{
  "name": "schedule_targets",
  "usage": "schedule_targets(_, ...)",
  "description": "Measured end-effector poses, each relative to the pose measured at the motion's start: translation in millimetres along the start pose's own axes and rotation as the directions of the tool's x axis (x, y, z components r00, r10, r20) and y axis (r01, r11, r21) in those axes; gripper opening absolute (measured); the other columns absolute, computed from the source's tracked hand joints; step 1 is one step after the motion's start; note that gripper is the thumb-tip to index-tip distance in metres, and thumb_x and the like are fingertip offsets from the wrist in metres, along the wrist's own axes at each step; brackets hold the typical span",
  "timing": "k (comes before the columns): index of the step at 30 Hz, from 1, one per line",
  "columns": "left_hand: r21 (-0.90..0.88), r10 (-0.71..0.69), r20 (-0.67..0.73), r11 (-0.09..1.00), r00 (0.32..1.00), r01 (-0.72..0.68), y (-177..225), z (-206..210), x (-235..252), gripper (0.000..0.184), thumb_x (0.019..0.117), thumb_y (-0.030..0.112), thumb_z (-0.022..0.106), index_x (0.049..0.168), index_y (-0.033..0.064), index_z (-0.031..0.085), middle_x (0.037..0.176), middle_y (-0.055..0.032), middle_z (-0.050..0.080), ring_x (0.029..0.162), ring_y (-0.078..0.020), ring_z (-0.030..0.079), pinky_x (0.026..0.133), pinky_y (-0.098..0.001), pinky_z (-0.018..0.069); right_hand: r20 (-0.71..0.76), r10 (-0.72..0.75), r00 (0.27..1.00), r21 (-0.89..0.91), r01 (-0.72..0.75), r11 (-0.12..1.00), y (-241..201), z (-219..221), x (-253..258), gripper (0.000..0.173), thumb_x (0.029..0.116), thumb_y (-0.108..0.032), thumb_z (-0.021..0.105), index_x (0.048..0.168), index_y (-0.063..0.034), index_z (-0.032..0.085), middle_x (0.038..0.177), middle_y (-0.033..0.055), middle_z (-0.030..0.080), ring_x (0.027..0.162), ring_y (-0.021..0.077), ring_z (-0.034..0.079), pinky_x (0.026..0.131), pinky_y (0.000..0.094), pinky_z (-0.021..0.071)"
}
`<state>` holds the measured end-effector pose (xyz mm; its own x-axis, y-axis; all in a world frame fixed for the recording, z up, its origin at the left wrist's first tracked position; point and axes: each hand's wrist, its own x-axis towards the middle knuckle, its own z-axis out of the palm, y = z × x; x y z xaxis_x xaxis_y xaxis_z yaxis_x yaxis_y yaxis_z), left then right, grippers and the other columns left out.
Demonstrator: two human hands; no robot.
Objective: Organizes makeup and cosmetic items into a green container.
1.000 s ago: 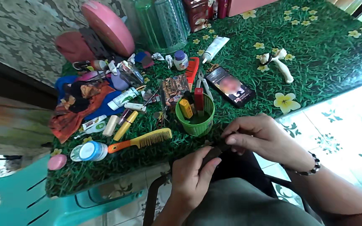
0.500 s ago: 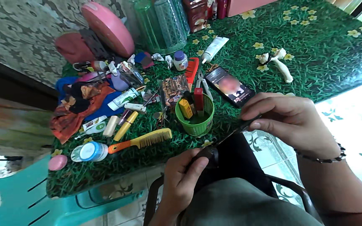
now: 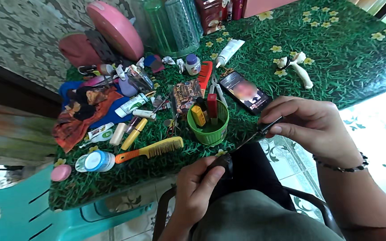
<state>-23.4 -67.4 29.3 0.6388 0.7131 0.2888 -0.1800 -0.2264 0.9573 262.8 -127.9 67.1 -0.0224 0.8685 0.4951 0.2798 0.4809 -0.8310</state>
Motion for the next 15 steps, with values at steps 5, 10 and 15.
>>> schedule_targets(5, -0.003, 0.001, 0.002, 1.000, 1.000, -0.001, 0.0, -0.3, 0.4, 0.028, 0.1068, 0.028, 0.056, 0.111, 0.0046, 0.071, 0.073, 0.0123, 0.054, 0.058, 0.0078, 0.041, 0.051, -0.0106, 0.0340, 0.008, -0.012, 1.000, -0.008, 0.012, 1.000, -0.6, 0.7, 1.5, 0.014, 0.0952, -0.013, 0.071, 0.107, -0.0054, 0.073, 0.112, 0.0034, 0.069, 0.089, 0.0118, 0.071, 0.072, 0.0252, 0.0644)
schedule_targets(10, 0.002, 0.006, -0.001, 1.000, 1.000, -0.006, -0.1, 0.2, 0.5, 0.027, 0.1066, 0.027, 0.056, 0.111, 0.0047, 0.071, 0.073, 0.0122, 0.055, 0.058, 0.0078, 0.041, 0.051, -0.0102, 0.0338, 0.035, -0.031, 0.999, -0.043, 0.033, 0.999, -0.7, 2.1, 2.8, 0.014, 0.0948, -0.011, 0.070, 0.107, -0.0043, 0.073, 0.112, 0.0040, 0.069, 0.094, 0.0127, 0.070, 0.075, 0.0262, 0.0644)
schedule_targets(15, 0.077, 0.017, -0.023, 0.997, 1.000, -0.015, 0.0, 2.4, 0.4, 0.025, 0.1053, 0.025, 0.059, 0.110, 0.0047, 0.072, 0.082, 0.0101, 0.065, 0.063, 0.0090, 0.048, 0.056, -0.0097, 0.0405, 0.071, -0.086, 0.994, -0.099, 0.093, 0.991, -2.4, 6.0, 6.3, 0.012, 0.0951, -0.010, 0.068, 0.103, -0.0034, 0.074, 0.111, 0.0040, 0.070, 0.096, 0.0106, 0.070, 0.076, 0.0234, 0.0630)
